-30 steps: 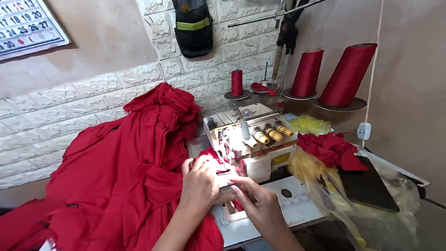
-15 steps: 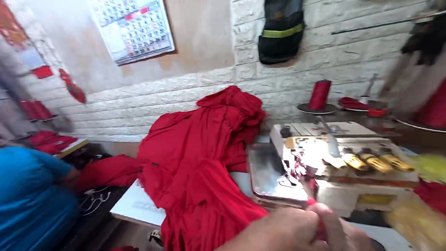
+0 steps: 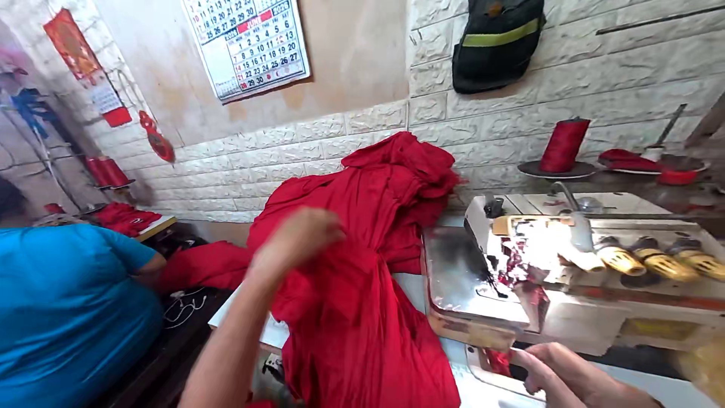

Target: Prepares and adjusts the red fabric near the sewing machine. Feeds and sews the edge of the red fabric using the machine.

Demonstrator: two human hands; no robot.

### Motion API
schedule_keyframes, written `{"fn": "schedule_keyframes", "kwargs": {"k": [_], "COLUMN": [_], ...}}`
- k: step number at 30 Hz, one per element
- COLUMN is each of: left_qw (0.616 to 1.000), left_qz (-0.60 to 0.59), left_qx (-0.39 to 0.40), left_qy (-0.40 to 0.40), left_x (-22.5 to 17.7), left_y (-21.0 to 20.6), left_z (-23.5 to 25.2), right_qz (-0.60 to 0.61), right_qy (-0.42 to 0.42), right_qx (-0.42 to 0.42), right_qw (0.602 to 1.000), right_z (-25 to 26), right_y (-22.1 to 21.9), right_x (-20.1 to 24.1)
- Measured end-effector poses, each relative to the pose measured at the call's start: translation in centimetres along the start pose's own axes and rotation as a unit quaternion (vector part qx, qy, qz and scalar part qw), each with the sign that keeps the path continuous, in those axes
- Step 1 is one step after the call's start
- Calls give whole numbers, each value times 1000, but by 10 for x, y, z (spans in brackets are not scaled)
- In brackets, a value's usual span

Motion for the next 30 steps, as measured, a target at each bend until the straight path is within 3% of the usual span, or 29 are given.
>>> {"fn": "schedule_keyframes", "kwargs": {"k": [2, 5, 8, 11, 13, 16, 19, 22, 25, 28, 30], "left_qw": [964, 916, 943, 973, 965, 950, 955, 925, 891, 847, 845], "left_qz": [152, 192, 118, -79, -197, -237, -258, -342, -422, -511, -517], "left_qx": [-178, -252, -214, -74, 42, 131, 6, -76, -92, -82, -82], "left_qy": [125, 246, 225, 203, 167, 158, 144, 148, 140, 122, 110], "left_x": [69, 108, 86, 39, -8, -58, -59, -51, -58, -69, -75], "left_y": [51, 92, 67, 1, -50, -102, -110, -105, -103, -101, -96], "left_z": [0, -30, -54, -75, -96, -127, -146, -157, -159, -152, -146], "right_qz": [6, 12, 33, 33, 39, 57, 83, 139, 230, 332, 336], "right_qy": [14, 42, 57, 106, 150, 192, 214, 202, 164, 79, 36], "right_qx": [-9, -12, 12, 3, -16, -46, -67, -66, -18, 107, 146], "right_qw": [1000, 999, 998, 994, 988, 979, 971, 967, 959, 934, 930], "right_z": [-3, -3, -1, -1, -1, -1, -2, 2, 5, -4, -13], "right_y": [-5, -20, -48, -71, -82, -92, -98, -102, -114, -137, -149], "right_x": [9, 25, 38, 57, 69, 75, 73, 72, 79, 93, 95]}}
Point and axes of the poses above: each hand's wrist, its own z-axis towards the middle knuckle, its own y-axis out of the back of the hand, x = y × z, the point moved 7 cm from there along z, towards the middle knuckle, and after that the axes turned 3 degrees about -x, right-handed, at the moved point
